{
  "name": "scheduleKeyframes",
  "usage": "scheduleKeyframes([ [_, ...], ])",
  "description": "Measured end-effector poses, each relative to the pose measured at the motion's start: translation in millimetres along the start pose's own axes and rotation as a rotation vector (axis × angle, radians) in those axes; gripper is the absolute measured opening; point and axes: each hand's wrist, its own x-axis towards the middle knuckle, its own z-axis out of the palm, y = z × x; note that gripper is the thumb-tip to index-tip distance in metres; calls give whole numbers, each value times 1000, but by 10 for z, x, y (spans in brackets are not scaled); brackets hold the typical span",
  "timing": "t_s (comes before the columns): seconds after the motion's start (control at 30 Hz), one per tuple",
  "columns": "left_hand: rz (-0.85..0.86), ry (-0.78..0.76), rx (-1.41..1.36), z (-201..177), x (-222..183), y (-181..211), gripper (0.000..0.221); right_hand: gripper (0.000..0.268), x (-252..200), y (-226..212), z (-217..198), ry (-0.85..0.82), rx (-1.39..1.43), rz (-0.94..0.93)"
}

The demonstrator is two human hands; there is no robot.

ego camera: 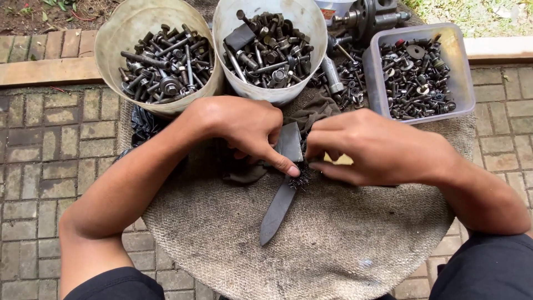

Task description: Sanding a small metal component with sandpaper to clean or smooth its surface.

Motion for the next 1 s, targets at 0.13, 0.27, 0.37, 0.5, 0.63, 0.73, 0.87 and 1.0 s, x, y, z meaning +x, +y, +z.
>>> scheduleKeyframes([
  [0.13, -42, -12, -25, 9, -11, -13, 69, 14, -11, 19, -23, 95, -78, 48],
  [0.27, 54, 158, 113, 86, -2, -178, 66, 14, 13, 42, -21, 10, -1, 8],
  [0.37, 126, 324, 216, 149, -42, -227, 63, 15, -42, 97, -36, 97, -143, 74],
  [0.5, 112, 363, 222, 187, -25, -198, 66, 12, -11, -9, -95, 87, -8, -42],
  [0.63, 67, 345, 212, 207, 10, -147, 53, 11, -16, 60, -28, 39, -41, 13],
  [0.73, 102, 416, 227, 180, -68, -137, 35, 15, -27, 105, -115, 125, -160, 97],
  [0.87, 219, 636, 192, 170, -230, -164, 15, 13, -26, 106, -149, 198, -86, 134],
  [1.0, 333, 878, 160, 182, -247, -189, 21, 15, -17, 102, -207, 258, -56, 258],
])
